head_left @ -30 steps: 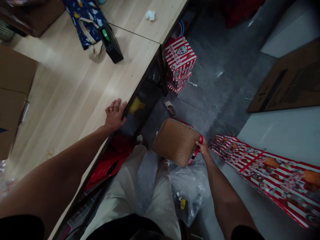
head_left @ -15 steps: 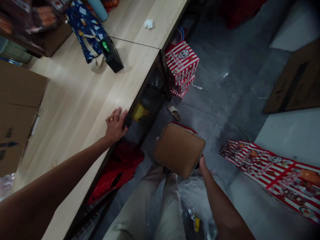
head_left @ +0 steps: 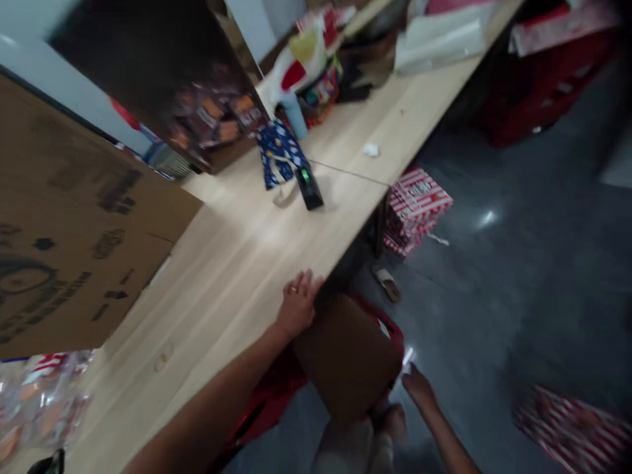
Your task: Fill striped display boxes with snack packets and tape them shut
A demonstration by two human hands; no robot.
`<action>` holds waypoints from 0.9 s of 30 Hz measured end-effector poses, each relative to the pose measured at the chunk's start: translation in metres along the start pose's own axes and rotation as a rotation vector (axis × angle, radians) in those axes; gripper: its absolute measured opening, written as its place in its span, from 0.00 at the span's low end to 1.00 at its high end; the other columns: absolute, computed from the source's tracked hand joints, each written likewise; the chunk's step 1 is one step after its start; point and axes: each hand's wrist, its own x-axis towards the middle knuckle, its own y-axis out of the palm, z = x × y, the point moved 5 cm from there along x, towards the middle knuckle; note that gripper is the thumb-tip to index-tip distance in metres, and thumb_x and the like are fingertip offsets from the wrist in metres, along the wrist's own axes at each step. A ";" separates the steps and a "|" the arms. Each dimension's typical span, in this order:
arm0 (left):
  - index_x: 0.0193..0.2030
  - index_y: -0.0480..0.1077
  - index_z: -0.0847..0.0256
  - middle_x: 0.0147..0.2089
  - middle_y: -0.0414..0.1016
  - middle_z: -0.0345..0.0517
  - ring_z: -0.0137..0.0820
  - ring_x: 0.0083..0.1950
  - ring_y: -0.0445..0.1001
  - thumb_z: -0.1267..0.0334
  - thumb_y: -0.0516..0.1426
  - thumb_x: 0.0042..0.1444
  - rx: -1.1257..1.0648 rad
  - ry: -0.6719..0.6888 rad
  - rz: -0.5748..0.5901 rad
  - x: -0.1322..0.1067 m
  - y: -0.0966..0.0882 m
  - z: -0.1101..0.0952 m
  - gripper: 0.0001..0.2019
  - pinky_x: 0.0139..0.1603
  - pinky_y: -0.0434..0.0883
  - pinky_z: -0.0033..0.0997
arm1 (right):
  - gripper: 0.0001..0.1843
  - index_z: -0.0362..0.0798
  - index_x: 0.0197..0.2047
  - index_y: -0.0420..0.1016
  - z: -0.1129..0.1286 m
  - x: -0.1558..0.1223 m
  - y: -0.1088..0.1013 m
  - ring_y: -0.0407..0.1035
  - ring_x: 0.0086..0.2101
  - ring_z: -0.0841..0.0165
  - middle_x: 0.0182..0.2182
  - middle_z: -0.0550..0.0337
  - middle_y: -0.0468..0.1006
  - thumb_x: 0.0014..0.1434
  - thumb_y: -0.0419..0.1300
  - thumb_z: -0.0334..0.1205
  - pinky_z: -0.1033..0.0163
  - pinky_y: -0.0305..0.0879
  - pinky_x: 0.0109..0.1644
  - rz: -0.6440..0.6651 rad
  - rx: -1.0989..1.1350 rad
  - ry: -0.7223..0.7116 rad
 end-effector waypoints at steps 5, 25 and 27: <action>0.77 0.50 0.51 0.78 0.49 0.57 0.54 0.77 0.51 0.68 0.57 0.54 -0.113 0.059 -0.081 -0.020 0.002 0.003 0.42 0.70 0.55 0.57 | 0.26 0.52 0.60 0.69 0.157 0.037 -0.044 0.69 0.56 0.52 0.54 0.43 0.73 0.63 0.44 0.47 0.44 0.65 0.64 -0.259 -0.017 -0.585; 0.76 0.52 0.60 0.77 0.50 0.63 0.55 0.76 0.53 0.75 0.52 0.58 -0.157 0.125 -0.137 0.001 -0.014 0.018 0.38 0.70 0.56 0.59 | 0.28 0.43 0.67 0.62 0.428 0.072 0.030 0.44 0.68 0.52 0.70 0.41 0.54 0.67 0.56 0.44 0.48 0.41 0.69 -0.339 -0.649 -0.639; 0.76 0.51 0.58 0.77 0.50 0.62 0.54 0.76 0.53 0.76 0.54 0.56 -0.182 0.133 -0.144 -0.002 -0.012 0.019 0.40 0.71 0.56 0.59 | 0.29 0.44 0.68 0.62 0.427 0.071 0.029 0.42 0.70 0.53 0.72 0.42 0.51 0.67 0.56 0.44 0.49 0.40 0.69 -0.342 -0.654 -0.634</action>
